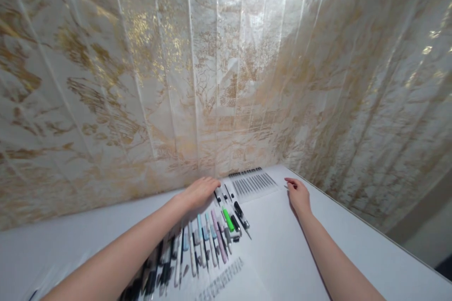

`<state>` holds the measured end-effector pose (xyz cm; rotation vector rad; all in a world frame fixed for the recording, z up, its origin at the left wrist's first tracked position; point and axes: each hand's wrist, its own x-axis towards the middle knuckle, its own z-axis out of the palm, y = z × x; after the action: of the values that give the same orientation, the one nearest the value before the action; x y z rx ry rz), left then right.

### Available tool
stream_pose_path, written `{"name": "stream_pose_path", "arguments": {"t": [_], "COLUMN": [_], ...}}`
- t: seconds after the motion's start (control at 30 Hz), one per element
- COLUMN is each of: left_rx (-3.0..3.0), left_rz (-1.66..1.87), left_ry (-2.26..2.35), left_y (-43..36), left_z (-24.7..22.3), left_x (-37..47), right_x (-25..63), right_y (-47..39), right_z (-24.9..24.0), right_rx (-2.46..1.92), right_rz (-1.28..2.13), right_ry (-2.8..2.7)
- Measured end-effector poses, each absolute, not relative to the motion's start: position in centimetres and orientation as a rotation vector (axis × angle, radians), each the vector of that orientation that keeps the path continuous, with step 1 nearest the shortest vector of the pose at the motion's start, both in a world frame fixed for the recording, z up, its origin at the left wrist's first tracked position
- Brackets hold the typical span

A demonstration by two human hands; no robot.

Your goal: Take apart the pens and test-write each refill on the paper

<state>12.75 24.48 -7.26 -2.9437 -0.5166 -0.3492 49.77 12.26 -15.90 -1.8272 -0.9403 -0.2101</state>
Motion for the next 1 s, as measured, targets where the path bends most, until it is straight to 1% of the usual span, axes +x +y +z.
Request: {"name": "stream_pose_path", "arguments": {"t": [0.23, 0.47, 0.6, 0.8, 1.0], "left_rx": [-2.86, -2.749, -2.74, -2.856, -2.989], "left_rz": [-0.152, -0.07, -0.06, -0.063, -0.226], "left_ry": [-0.364, -0.501, -0.567, -0.515, -0.626], "left_y": [24.3, 25.3, 25.8, 26.0, 26.3], "left_z": [-6.7, -7.9, -8.4, -8.5, -8.1], "left_x": [11.2, 9.2, 8.3, 7.1, 6.1], "right_x": [49.8, 49.5, 49.6, 49.4, 49.2], "right_y": [12.2, 12.2, 12.2, 12.3, 12.3], "right_z": [-16.0, -15.7, -15.7, -15.8, -15.6], "right_rx": [-1.856, -1.873, -1.88, -1.903, -1.913], "right_rz": [-0.2, -0.203, -0.205, -0.199, -0.193], "right_ry": [-0.937, -0.96, -0.989, -1.018, -1.023]}}
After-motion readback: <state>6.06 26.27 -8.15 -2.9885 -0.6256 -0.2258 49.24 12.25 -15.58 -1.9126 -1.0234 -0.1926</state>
